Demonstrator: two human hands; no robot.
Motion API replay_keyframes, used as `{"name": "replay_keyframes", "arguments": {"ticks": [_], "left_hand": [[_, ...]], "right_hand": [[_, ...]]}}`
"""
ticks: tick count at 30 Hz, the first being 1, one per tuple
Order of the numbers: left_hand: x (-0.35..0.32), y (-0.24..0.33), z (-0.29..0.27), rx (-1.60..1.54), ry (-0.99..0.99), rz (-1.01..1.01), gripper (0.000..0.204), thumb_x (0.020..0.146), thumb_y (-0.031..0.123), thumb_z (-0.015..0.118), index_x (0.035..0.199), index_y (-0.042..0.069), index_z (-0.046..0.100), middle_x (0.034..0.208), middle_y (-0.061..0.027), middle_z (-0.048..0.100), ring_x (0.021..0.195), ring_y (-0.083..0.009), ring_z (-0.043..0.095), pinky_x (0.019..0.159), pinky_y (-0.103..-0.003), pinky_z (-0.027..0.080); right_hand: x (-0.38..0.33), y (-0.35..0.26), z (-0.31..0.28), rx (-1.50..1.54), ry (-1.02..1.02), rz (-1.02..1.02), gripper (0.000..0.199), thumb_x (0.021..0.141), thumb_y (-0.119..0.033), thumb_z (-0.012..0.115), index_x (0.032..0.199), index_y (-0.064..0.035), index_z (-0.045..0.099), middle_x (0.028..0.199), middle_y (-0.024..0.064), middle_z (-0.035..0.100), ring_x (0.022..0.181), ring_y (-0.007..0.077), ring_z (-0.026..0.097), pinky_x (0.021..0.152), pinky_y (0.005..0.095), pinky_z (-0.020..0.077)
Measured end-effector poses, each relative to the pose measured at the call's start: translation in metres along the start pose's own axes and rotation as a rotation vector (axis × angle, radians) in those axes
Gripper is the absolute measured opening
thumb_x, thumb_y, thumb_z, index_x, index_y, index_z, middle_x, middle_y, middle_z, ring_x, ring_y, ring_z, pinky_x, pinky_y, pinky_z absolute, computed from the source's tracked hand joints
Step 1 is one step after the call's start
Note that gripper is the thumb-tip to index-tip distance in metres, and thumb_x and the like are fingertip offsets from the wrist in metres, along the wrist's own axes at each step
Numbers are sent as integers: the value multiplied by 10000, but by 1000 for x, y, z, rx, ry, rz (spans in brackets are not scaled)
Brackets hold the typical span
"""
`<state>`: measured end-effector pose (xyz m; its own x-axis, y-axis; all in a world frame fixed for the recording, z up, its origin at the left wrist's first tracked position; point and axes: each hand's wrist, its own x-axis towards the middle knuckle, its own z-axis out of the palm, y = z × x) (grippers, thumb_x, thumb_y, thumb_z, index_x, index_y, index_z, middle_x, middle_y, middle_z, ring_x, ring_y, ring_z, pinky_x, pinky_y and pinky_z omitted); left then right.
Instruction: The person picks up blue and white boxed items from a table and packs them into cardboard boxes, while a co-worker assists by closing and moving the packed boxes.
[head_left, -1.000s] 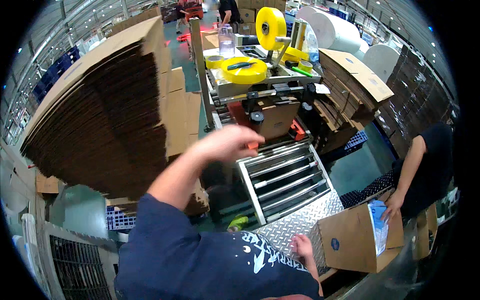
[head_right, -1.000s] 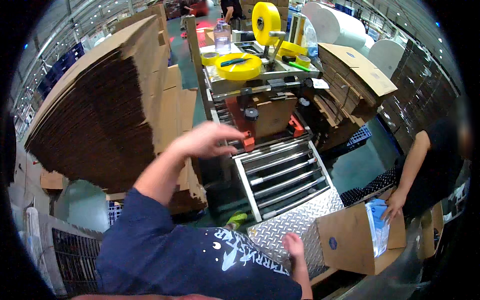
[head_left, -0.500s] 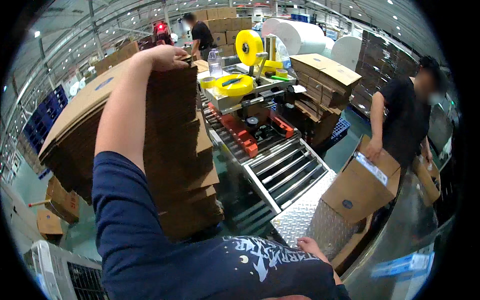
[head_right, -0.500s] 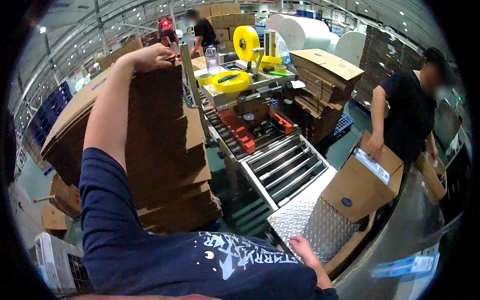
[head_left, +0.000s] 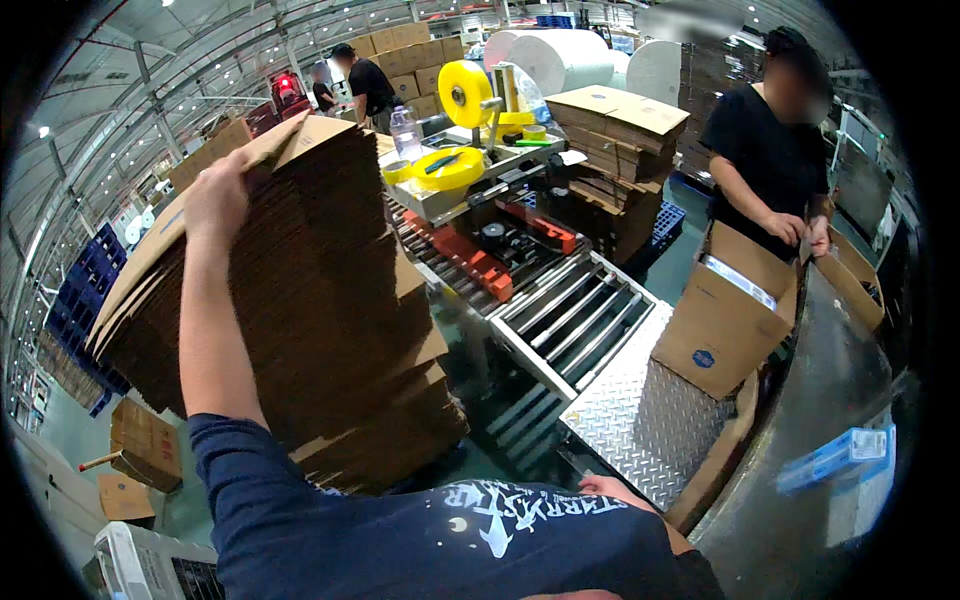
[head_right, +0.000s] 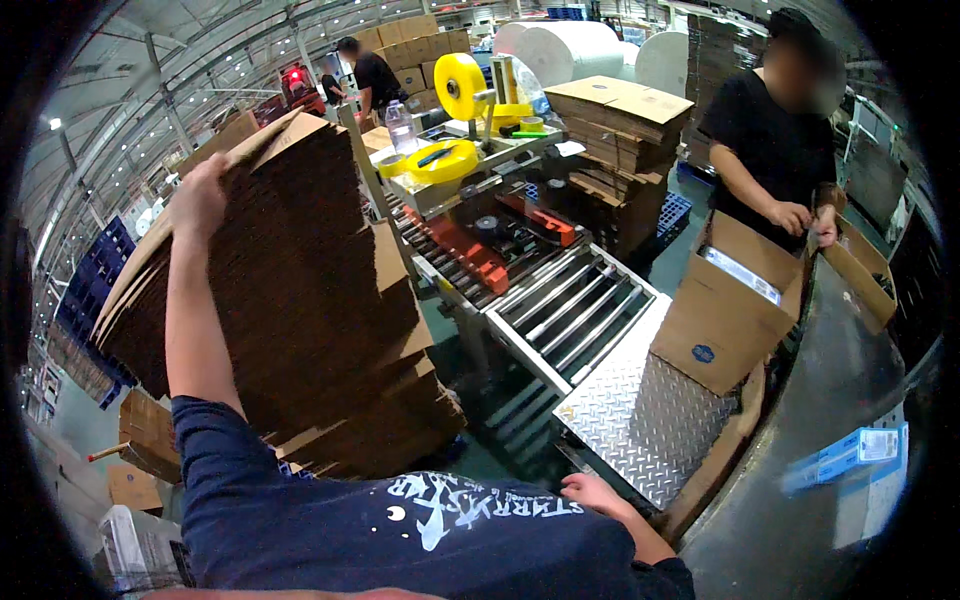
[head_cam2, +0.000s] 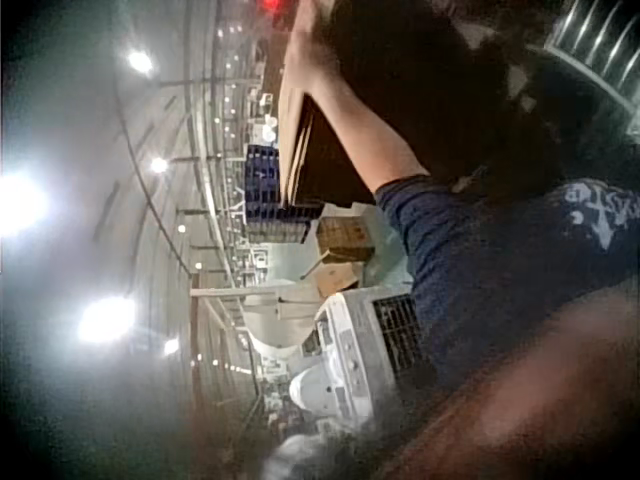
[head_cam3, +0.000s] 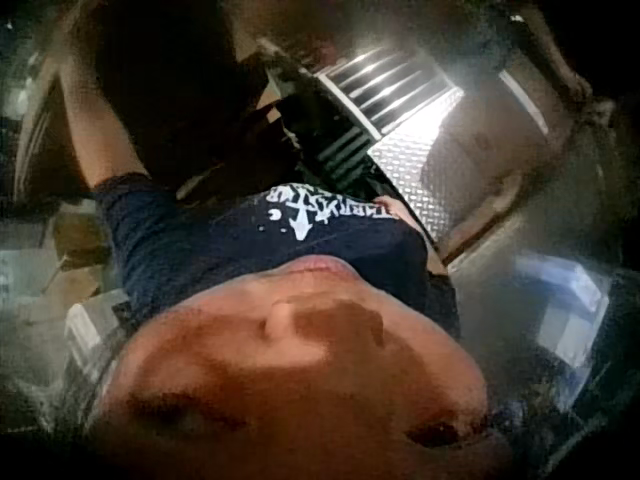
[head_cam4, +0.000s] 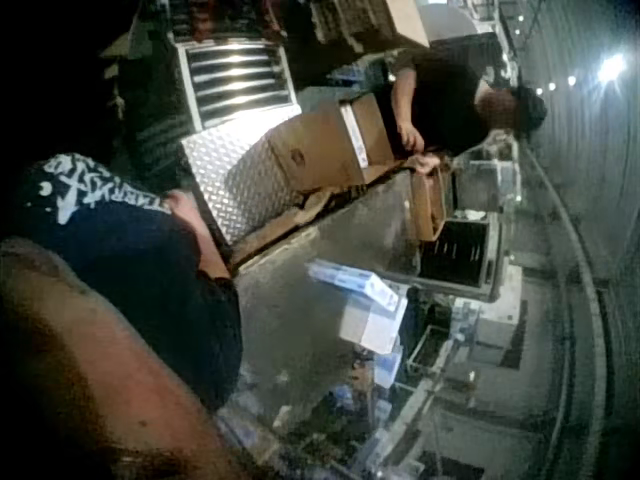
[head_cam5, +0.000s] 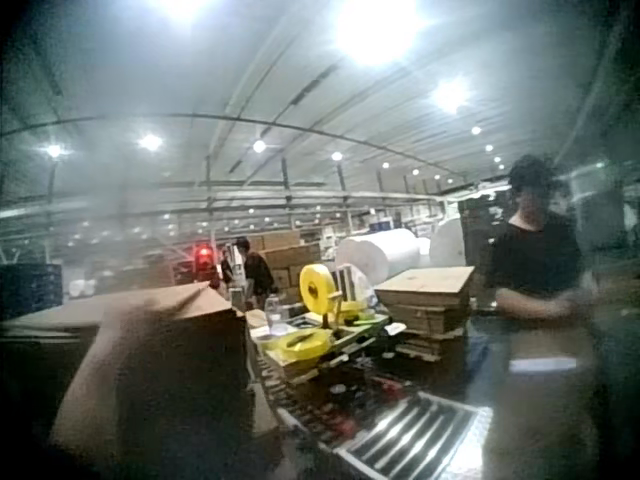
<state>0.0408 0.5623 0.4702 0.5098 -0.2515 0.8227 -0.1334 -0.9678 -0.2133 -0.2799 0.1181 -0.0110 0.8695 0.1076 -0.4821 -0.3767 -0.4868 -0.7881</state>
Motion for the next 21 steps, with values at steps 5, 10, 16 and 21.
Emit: {"name": "replay_keyframes", "arguments": {"ticks": [5,10,16,21], "left_hand": [[23,73,-87,99,460,295,139,799,252,592,842,119,587,788,-54,620,726,-249,607,585,-360,475],[63,302,-139,-760,405,1226,233,863,328,515,861,122,625,620,-30,597,570,-143,598,493,-248,490],[38,403,-162,-1166,281,1043,368,696,386,705,665,42,577,570,-92,545,503,-180,557,441,-305,412],[19,389,76,-1725,153,-176,341,898,310,469,737,26,566,630,4,528,606,-97,479,555,-253,394]], "right_hand": [[-59,4,-88,-34,431,-56,286,796,-181,597,1031,-18,597,946,136,640,855,238,621,762,332,484],[-88,-65,-190,-116,843,-294,391,686,-142,688,1044,-32,577,978,132,597,906,222,582,762,326,478],[-120,-149,-165,-308,696,-510,853,627,-297,762,1299,4,331,1303,204,395,1191,350,403,1027,354,285],[-171,-154,-183,-294,269,-247,758,725,-265,661,1327,-10,275,1144,286,489,1083,386,477,908,395,385]]}}
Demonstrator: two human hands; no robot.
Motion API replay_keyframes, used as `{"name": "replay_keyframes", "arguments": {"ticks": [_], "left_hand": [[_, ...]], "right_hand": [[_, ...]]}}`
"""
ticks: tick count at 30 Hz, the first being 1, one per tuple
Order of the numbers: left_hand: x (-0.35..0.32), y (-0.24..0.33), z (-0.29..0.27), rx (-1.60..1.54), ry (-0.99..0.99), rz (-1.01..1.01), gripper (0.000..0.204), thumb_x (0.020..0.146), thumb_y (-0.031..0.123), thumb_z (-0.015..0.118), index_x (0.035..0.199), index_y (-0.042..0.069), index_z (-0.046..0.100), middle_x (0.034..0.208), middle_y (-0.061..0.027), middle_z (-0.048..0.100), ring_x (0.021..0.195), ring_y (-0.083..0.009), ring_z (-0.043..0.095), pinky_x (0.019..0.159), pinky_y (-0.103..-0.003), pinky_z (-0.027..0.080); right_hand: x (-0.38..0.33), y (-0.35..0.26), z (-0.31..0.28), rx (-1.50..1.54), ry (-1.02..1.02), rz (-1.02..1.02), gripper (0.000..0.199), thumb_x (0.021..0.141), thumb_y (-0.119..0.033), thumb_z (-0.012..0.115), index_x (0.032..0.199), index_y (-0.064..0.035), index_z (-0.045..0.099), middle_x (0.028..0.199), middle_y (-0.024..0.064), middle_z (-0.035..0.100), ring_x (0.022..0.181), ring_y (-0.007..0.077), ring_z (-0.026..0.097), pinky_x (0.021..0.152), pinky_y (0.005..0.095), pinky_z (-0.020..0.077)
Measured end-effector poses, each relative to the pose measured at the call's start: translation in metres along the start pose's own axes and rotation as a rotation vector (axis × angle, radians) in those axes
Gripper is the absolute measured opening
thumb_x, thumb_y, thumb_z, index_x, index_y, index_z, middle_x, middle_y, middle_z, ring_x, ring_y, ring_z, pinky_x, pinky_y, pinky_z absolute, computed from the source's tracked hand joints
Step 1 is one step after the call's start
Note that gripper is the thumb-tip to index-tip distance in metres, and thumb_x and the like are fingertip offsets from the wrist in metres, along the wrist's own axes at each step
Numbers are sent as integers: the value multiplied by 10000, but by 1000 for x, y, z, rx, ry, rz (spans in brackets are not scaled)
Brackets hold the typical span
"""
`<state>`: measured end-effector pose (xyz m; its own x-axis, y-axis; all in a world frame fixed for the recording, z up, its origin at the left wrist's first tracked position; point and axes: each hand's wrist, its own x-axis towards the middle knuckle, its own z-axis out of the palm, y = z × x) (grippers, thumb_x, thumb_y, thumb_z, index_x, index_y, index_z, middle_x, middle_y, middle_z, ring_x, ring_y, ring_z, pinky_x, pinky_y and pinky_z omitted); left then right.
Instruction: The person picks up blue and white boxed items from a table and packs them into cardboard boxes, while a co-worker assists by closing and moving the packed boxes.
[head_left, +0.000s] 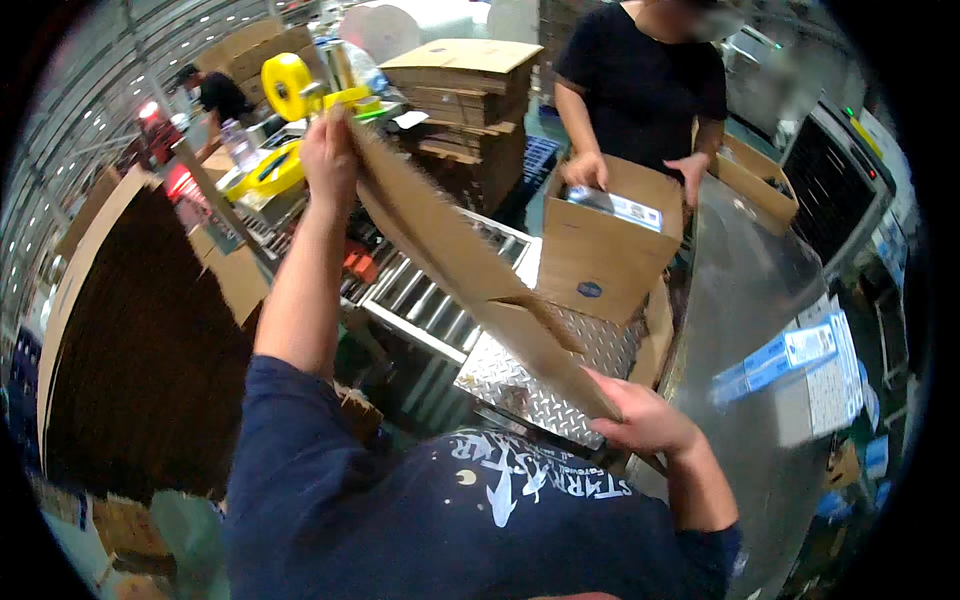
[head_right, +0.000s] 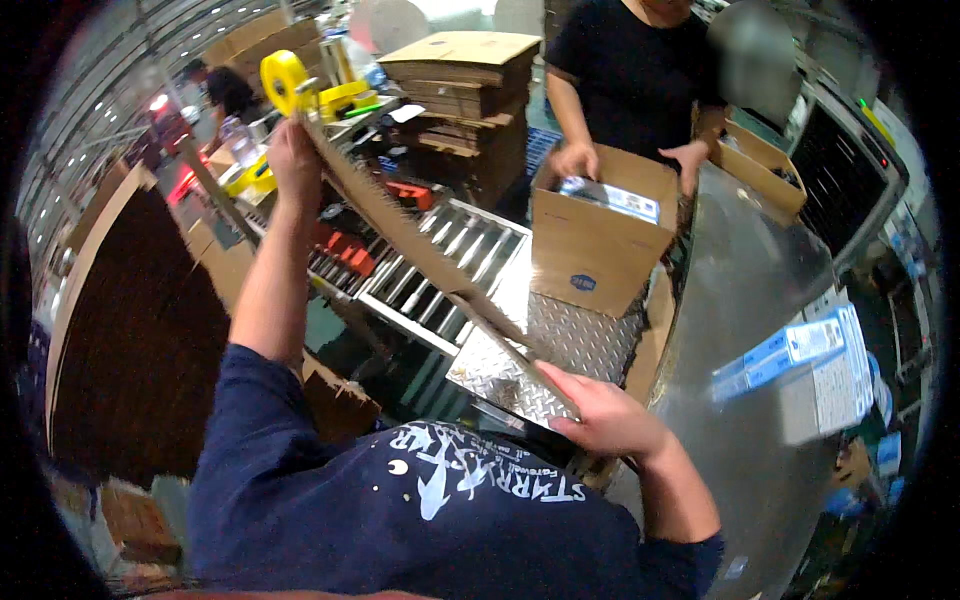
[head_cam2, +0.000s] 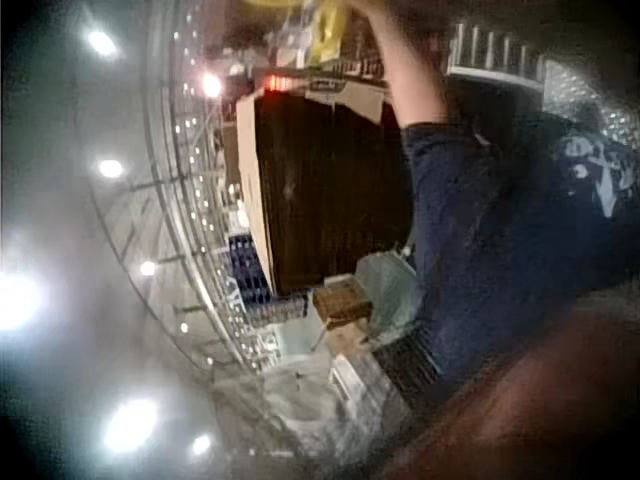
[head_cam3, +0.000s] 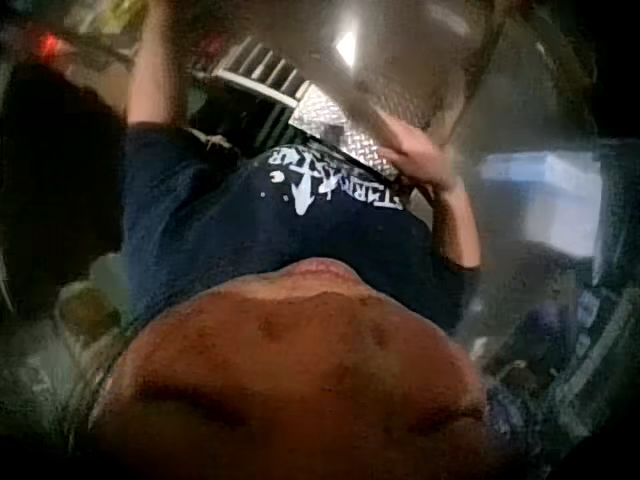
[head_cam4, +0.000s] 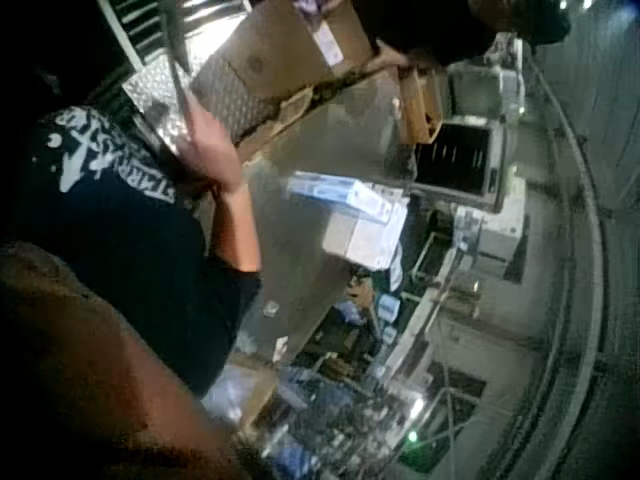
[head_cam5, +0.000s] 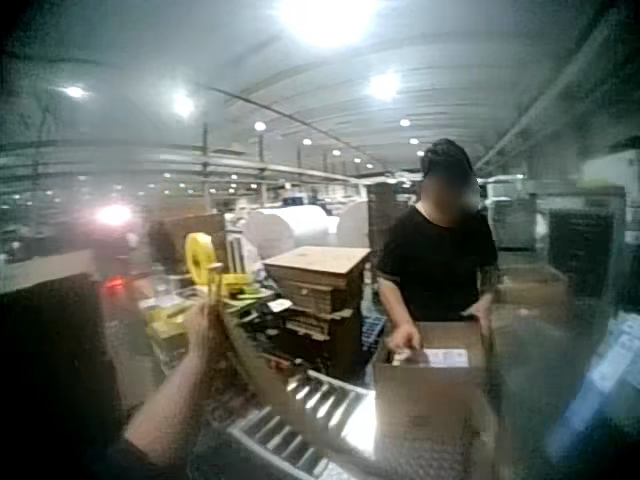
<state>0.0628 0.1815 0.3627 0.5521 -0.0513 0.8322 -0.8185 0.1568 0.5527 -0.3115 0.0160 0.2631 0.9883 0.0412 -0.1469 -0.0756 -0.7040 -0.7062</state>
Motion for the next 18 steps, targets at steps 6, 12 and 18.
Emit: {"name": "replay_keyframes", "arguments": {"ticks": [6,12,18], "left_hand": [[-172,-137,83,174,-541,-661,1043,664,260,744,1404,75,34,1440,-203,83,1314,-320,179,1068,-376,185],[-177,-155,97,-156,-689,-508,1082,662,277,709,1402,123,-65,1382,-315,-187,1318,-419,-112,1069,-472,81],[-50,-118,56,-209,-1174,-336,872,629,8,492,1385,-6,58,1413,-301,-70,1342,-348,-61,1087,-371,47]], "right_hand": [[51,5,10,63,-271,235,729,798,-310,613,1356,-48,223,1122,256,518,1003,342,541,818,383,429],[19,68,-18,346,328,515,484,711,-74,637,1182,-63,528,778,15,565,684,77,501,595,223,417],[29,35,-96,327,735,689,293,770,-29,513,1051,-1,593,688,-6,570,569,82,509,530,244,432]]}}
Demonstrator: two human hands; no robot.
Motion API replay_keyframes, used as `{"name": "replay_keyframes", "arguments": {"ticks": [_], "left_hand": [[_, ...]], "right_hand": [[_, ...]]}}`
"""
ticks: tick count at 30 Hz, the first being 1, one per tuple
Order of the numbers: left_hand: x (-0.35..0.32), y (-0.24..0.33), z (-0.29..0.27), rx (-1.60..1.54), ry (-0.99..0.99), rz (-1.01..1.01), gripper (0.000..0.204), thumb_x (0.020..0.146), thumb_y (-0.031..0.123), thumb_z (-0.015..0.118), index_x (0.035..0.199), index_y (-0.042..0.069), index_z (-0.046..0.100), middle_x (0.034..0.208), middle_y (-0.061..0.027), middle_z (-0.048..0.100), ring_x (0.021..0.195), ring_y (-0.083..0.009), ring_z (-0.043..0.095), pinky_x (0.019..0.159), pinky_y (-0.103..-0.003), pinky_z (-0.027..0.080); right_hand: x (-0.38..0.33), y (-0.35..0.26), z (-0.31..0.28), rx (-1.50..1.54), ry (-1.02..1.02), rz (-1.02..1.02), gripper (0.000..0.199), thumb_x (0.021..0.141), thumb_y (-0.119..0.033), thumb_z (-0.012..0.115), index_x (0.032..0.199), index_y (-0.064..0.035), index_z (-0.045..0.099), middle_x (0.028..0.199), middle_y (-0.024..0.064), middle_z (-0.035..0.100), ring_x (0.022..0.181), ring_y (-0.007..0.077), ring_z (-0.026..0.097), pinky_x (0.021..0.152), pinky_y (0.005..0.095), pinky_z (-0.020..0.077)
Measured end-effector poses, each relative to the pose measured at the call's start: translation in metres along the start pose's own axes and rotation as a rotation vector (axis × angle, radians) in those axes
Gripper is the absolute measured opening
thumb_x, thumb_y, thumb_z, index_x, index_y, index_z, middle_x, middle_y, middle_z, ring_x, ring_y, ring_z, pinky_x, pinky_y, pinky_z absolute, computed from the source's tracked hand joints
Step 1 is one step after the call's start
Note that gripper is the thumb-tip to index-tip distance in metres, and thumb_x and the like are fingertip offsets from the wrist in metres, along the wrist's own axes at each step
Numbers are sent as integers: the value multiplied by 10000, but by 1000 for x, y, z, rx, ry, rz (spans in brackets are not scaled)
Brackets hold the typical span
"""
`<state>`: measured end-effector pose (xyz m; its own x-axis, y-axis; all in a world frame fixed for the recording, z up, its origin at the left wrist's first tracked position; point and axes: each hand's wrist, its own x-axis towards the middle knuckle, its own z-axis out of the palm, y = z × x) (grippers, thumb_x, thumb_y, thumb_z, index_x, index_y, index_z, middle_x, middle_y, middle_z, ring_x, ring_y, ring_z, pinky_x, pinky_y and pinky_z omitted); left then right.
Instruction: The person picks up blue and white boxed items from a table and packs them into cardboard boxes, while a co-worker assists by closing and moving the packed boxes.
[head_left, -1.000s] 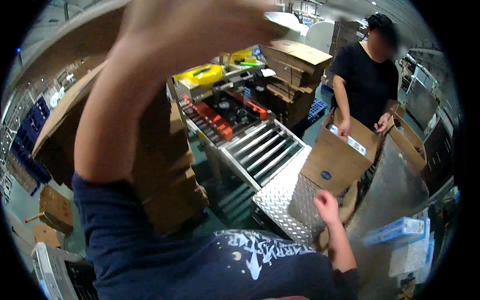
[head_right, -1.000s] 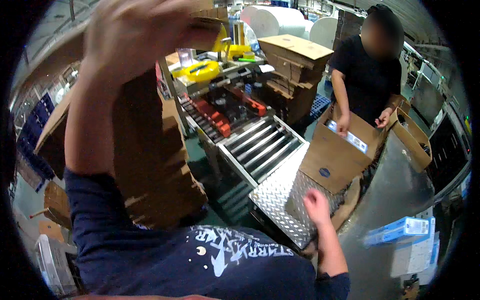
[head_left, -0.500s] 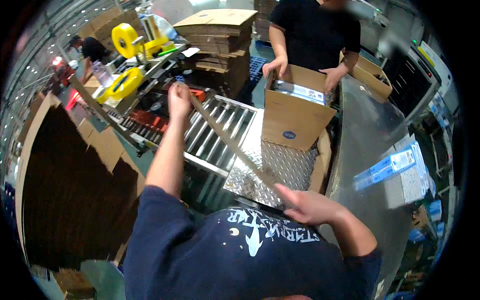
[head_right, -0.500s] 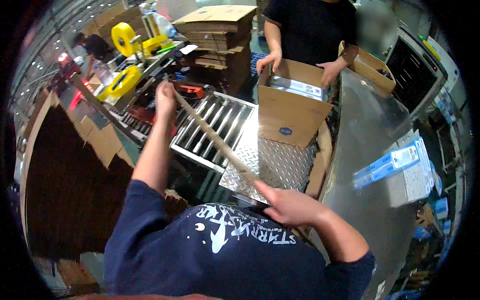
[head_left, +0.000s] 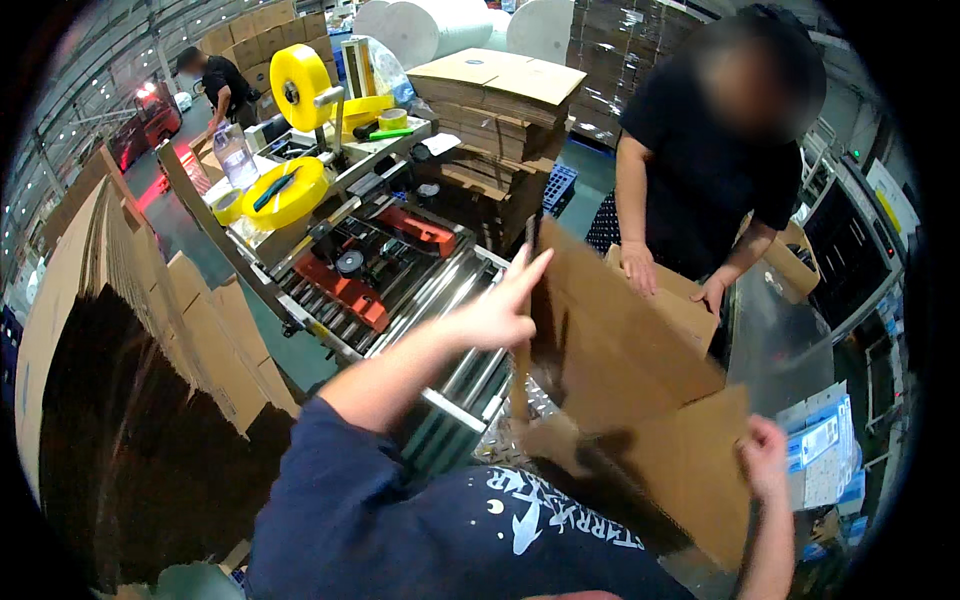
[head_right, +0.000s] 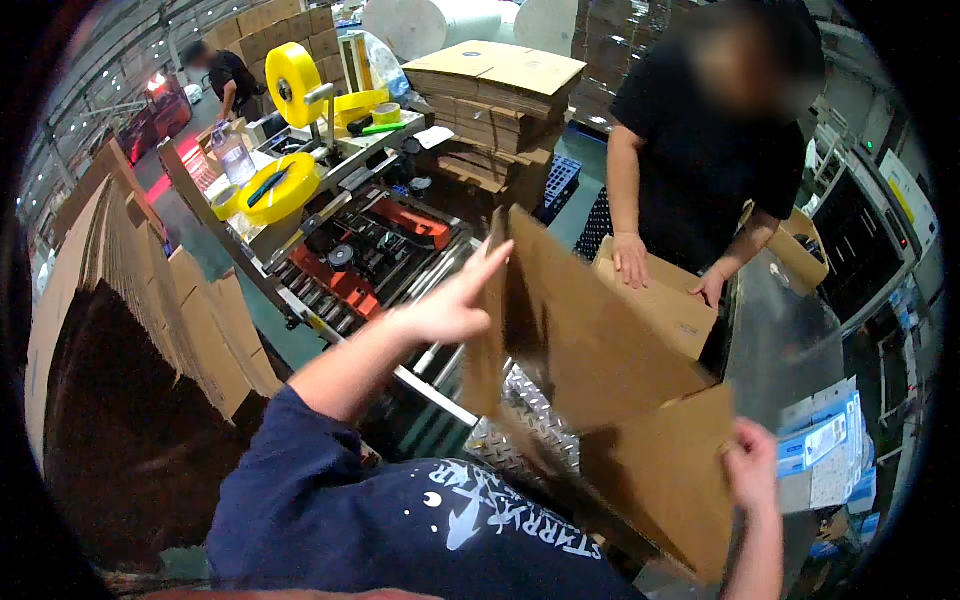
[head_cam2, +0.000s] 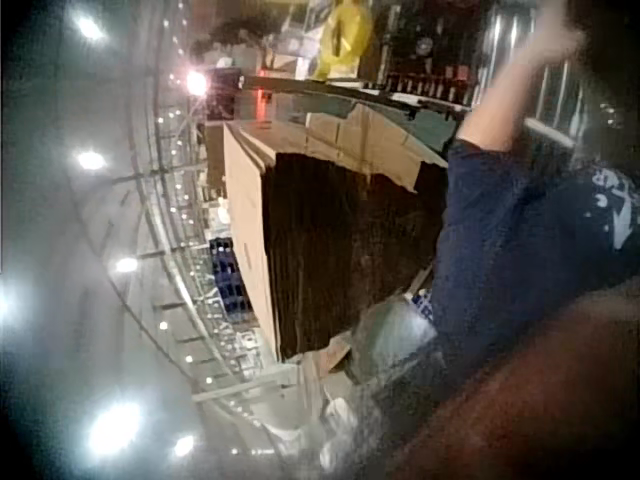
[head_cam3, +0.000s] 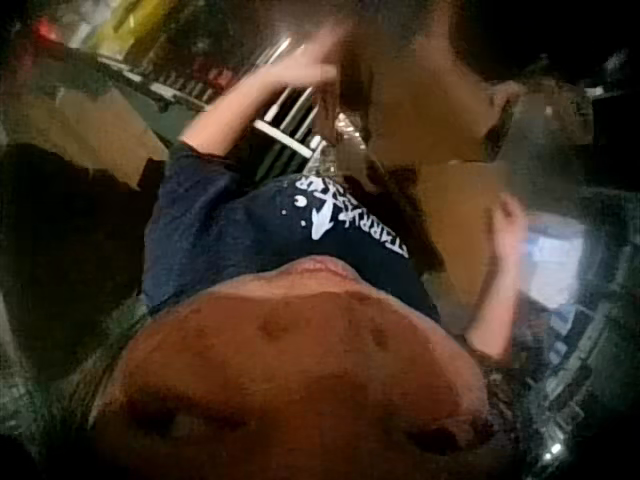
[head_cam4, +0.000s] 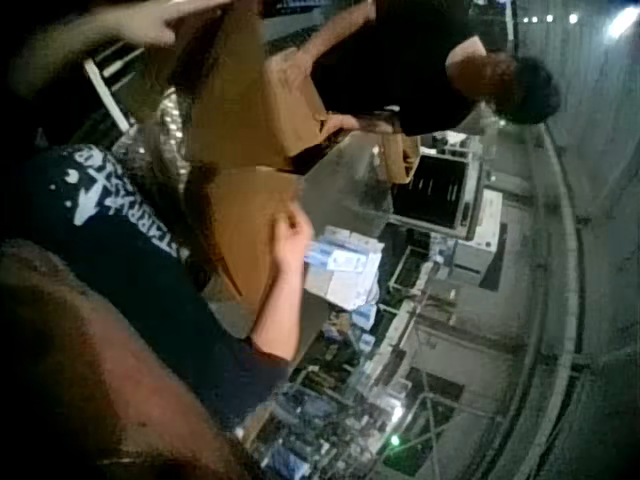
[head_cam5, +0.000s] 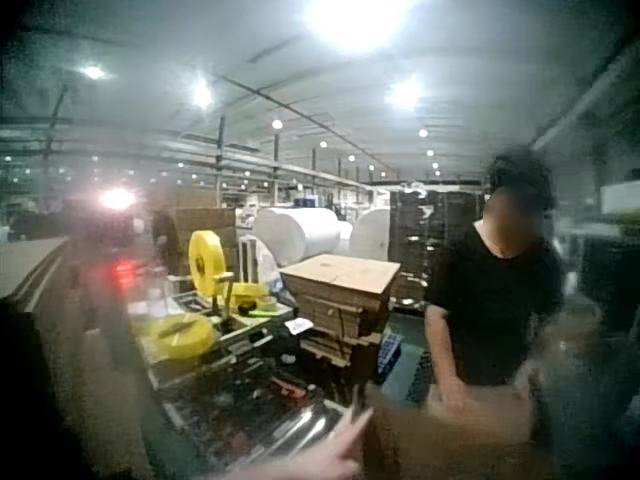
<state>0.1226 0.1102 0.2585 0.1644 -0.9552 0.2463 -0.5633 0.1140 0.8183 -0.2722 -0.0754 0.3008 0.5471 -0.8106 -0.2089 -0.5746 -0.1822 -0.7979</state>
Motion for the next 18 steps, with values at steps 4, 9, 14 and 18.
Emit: {"name": "replay_keyframes", "arguments": {"ticks": [4,9,14,18], "left_hand": [[31,-23,37,119,-619,167,836,700,192,575,1388,20,132,1402,-217,183,1291,-323,201,1066,-375,172],[1,-39,86,876,-1168,-209,900,704,657,543,1359,89,300,1379,-164,317,1313,-395,145,965,-673,102],[9,11,84,-106,-1308,57,901,692,608,622,1330,41,333,1328,-180,393,1236,-262,360,1007,-341,287],[35,1,82,685,-725,-240,839,688,579,618,1326,103,350,1331,-195,364,1208,-337,376,957,-420,340]], "right_hand": [[77,10,23,-244,-8,-127,358,824,-50,486,1176,11,510,1035,114,615,904,210,587,794,308,460],[72,53,147,-1101,-382,-438,643,741,-345,654,1296,-118,422,1402,161,278,1315,305,215,1073,489,91],[128,61,69,-171,-687,-104,416,778,-222,657,1152,-69,558,1092,100,600,973,167,568,821,292,451],[169,-8,44,-159,234,-935,369,739,-93,590,1098,-11,560,1134,149,550,1074,281,509,928,371,394]]}}
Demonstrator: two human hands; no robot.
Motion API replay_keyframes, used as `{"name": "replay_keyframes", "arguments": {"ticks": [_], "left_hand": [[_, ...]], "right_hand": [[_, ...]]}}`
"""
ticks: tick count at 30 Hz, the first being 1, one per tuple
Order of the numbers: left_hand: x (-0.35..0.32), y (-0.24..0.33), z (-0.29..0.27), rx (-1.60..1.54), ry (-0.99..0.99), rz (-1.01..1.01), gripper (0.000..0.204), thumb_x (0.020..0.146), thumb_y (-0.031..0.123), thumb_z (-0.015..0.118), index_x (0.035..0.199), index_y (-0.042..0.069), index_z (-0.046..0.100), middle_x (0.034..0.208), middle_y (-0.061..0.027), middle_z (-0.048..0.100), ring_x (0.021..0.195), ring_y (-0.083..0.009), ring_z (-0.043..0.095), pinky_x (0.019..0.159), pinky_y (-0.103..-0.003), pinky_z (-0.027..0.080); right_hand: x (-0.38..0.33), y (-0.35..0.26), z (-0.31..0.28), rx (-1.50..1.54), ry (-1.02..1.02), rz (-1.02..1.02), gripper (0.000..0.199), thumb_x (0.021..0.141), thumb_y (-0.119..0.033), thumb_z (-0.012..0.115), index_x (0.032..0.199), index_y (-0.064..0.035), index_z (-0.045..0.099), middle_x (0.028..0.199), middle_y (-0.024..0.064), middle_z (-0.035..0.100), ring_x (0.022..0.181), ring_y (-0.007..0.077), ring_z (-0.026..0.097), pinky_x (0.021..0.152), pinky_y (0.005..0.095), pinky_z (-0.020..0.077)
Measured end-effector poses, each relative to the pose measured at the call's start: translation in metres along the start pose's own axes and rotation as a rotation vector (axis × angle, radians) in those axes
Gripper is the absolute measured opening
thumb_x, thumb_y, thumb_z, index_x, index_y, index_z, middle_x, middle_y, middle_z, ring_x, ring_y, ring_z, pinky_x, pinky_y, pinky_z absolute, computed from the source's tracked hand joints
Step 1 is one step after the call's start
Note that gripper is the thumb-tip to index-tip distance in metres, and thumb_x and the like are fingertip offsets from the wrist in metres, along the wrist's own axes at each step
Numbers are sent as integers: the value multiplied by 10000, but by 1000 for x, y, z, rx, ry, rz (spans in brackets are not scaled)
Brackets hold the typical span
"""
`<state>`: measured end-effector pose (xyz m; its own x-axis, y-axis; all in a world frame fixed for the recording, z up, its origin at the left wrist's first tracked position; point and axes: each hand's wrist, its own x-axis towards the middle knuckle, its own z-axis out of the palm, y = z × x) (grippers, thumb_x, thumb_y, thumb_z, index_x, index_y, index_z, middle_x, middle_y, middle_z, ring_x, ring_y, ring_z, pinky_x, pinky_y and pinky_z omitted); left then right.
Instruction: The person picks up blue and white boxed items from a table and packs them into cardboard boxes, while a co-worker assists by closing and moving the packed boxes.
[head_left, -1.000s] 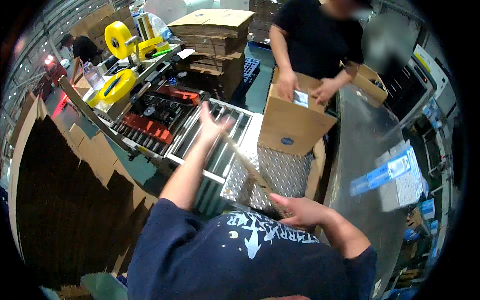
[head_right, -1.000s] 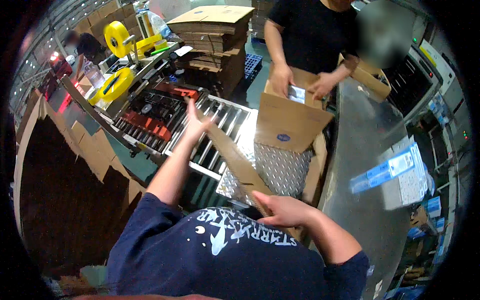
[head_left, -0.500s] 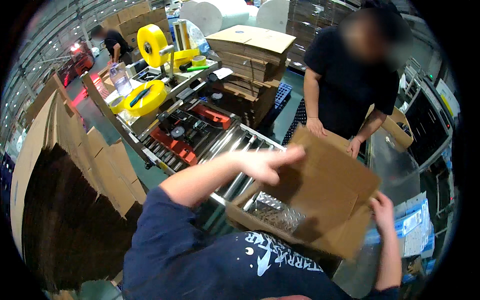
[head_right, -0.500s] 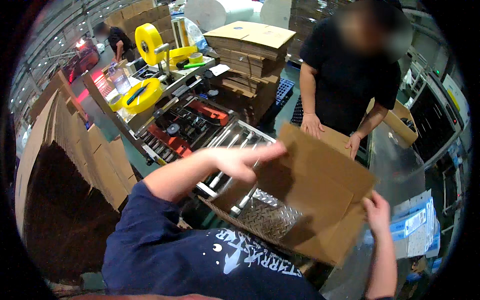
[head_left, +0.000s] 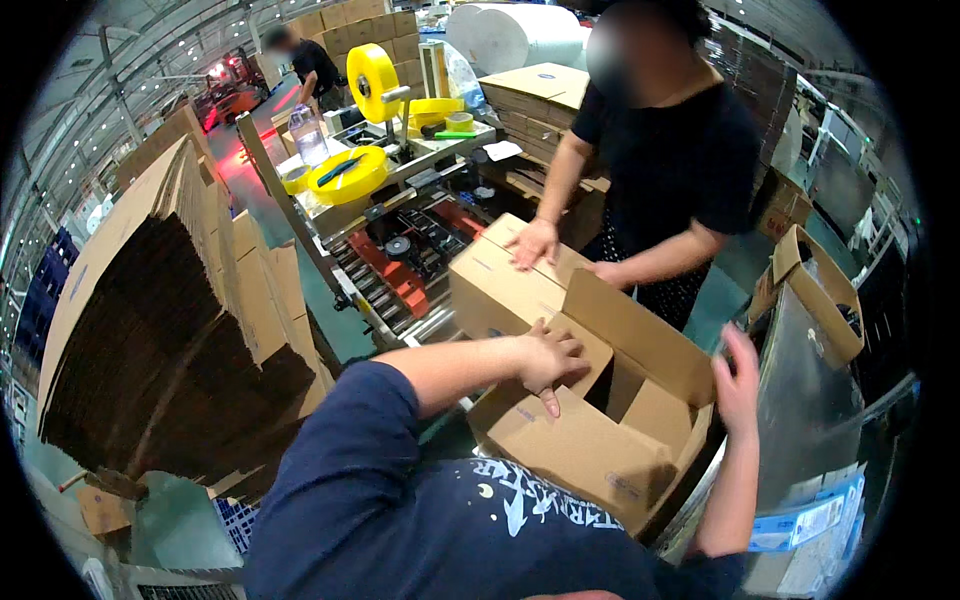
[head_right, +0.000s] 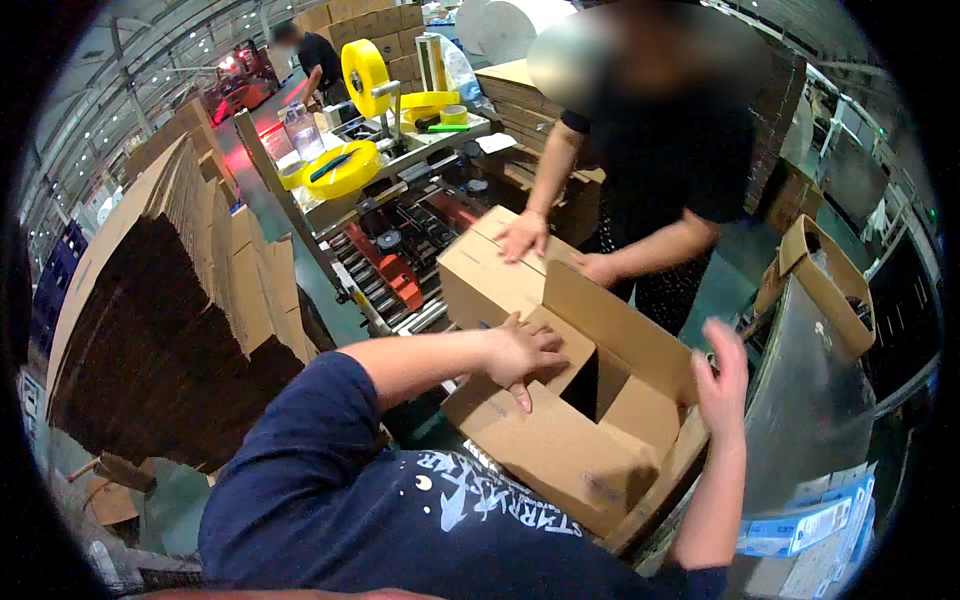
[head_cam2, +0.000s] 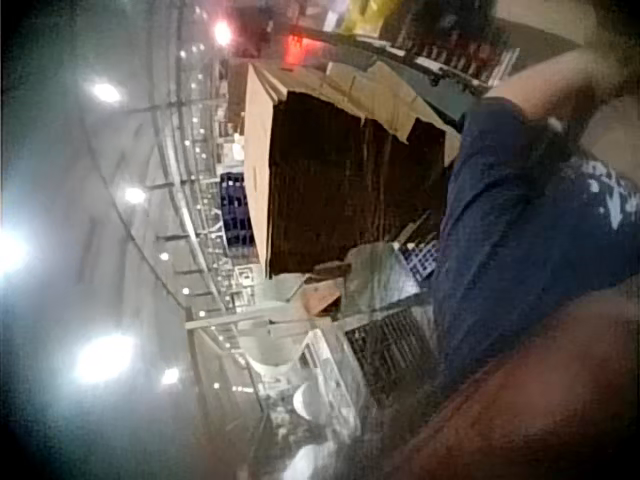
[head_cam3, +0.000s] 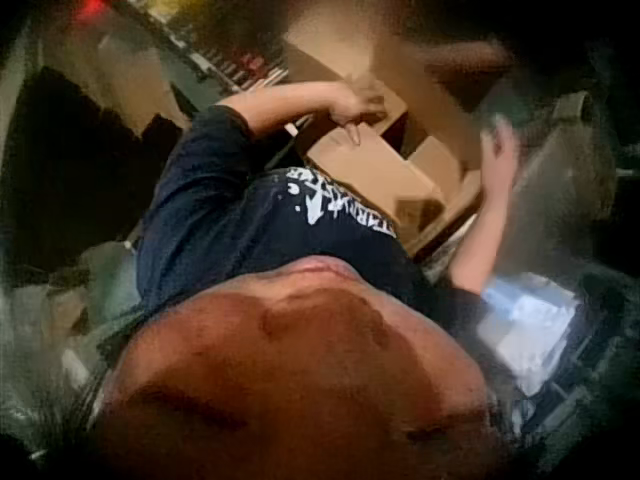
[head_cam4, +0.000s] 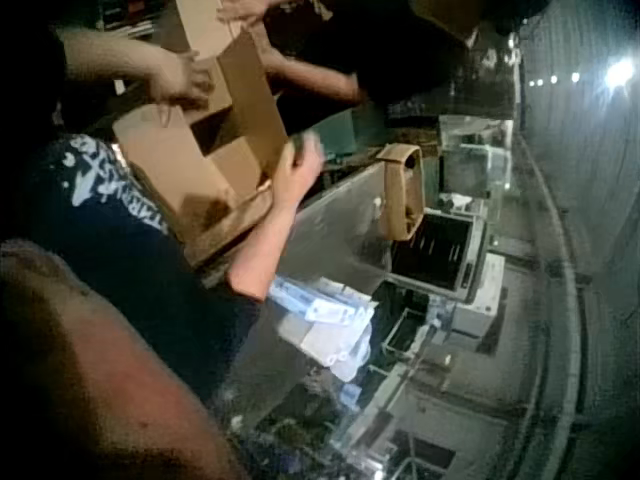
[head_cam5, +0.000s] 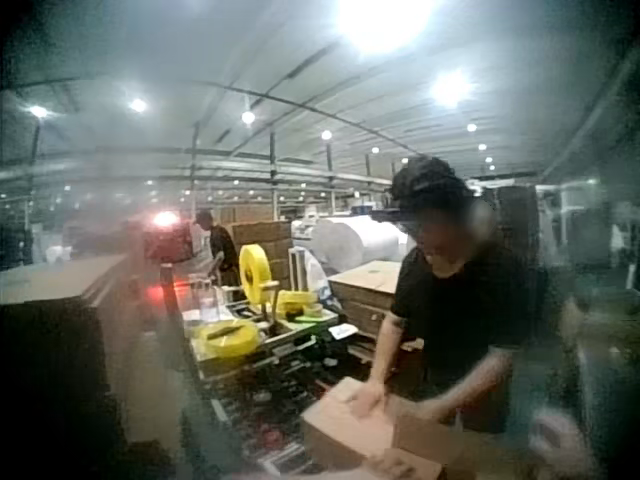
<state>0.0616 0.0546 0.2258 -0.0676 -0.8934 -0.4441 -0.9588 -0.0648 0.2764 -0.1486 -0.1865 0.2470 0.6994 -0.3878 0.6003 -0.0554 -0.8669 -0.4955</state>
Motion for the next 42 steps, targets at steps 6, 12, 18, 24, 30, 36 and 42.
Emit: {"name": "replay_keyframes", "arguments": {"ticks": [6,12,18,24,30,36,42], "left_hand": [[-11,-50,104,-245,799,-479,833,638,479,708,1249,18,380,1226,-219,449,1177,-353,405,961,-440,345],[58,-68,172,-1274,288,-162,512,867,482,478,1090,37,601,997,-46,620,911,-158,576,761,-306,466],[114,-37,337,-1645,276,-979,476,817,435,583,1021,7,623,963,-90,635,878,-194,600,759,-342,470],[-76,-156,173,-1452,720,-503,258,776,146,620,1008,42,574,889,-32,607,794,-150,576,741,-303,461],[-56,-56,21,-903,513,-99,536,732,134,637,1217,30,435,1056,-76,561,980,-186,544,868,-330,434],[30,49,50,-395,-88,513,455,830,244,561,1219,40,443,1150,-197,519,1083,-315,490,902,-426,381],[37,-72,118,176,529,168,400,719,228,611,1091,98,545,1061,-82,544,1146,-256,432,998,-502,230]], "right_hand": [[-58,-61,43,-301,-615,119,495,714,-242,604,1158,-44,509,1183,168,508,1148,353,434,978,413,329],[-196,87,-33,-405,-390,640,519,876,-277,439,1319,-27,335,1383,170,307,1302,348,223,1060,428,195],[-262,113,-74,-487,-191,756,422,935,-216,337,1293,4,368,1358,195,337,1298,367,222,1062,424,192],[-218,17,14,789,47,1616,565,924,-453,342,1295,-29,383,1256,116,448,1140,250,435,962,377,353],[-188,-4,43,1027,-28,1041,735,844,-586,388,1410,-176,162,1468,6,146,1347,174,110,998,503,201],[-139,0,-3,274,-318,731,702,811,-375,547,1399,-194,211,1466,77,143,1330,274,171,1025,469,208],[-251,29,-2,-899,-642,789,750,743,-410,612,1338,-73,302,1372,197,282,1242,399,278,1024,448,261]]}}
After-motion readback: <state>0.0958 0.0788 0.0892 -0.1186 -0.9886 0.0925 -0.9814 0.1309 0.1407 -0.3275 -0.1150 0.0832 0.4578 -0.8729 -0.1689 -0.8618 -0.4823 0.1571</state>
